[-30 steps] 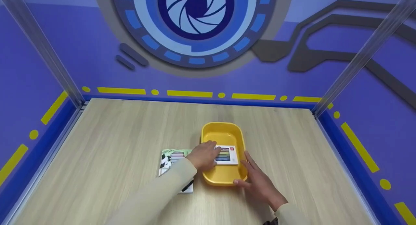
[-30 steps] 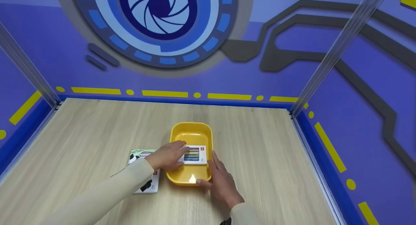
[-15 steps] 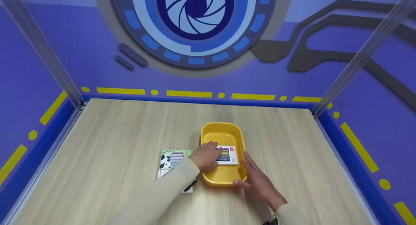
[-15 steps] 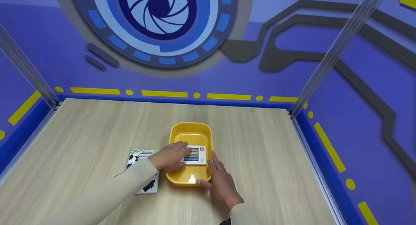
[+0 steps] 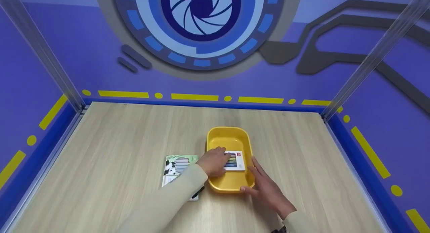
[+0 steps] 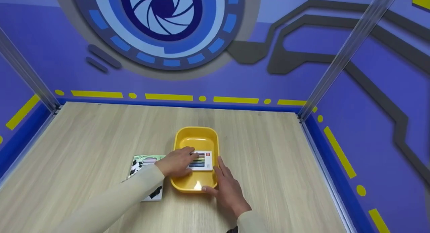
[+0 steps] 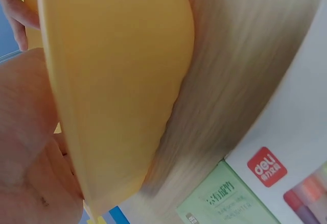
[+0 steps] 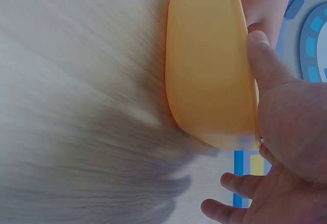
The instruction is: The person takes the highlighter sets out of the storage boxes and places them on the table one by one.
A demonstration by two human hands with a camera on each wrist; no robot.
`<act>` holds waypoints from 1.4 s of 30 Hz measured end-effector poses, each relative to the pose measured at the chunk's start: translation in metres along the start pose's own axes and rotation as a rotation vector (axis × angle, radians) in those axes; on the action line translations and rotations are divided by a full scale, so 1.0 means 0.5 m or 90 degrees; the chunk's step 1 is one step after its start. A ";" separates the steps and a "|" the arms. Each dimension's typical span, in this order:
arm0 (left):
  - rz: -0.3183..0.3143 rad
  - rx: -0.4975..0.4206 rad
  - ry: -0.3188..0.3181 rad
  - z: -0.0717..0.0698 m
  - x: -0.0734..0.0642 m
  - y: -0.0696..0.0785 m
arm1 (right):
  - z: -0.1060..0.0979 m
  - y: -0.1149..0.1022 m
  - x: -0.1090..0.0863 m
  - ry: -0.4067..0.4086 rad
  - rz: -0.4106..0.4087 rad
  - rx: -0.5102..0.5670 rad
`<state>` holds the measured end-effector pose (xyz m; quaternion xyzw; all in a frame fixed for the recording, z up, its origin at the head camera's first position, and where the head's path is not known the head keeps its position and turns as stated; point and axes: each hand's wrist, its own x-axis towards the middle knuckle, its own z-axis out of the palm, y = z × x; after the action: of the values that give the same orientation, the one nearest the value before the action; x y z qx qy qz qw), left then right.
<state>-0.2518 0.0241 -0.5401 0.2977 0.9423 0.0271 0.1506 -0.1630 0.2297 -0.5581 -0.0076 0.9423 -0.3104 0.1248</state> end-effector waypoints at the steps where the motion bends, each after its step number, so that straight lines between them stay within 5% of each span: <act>1: 0.002 0.004 0.002 0.000 0.001 0.000 | 0.000 0.000 0.000 0.000 -0.001 0.001; 42: 0.044 0.072 0.020 -0.005 0.027 0.009 | 0.002 0.004 -0.005 0.014 -0.038 -0.001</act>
<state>-0.2605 0.0359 -0.5409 0.3377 0.9337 -0.0162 0.1175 -0.1603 0.2308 -0.5594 -0.0321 0.9433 -0.3133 0.1049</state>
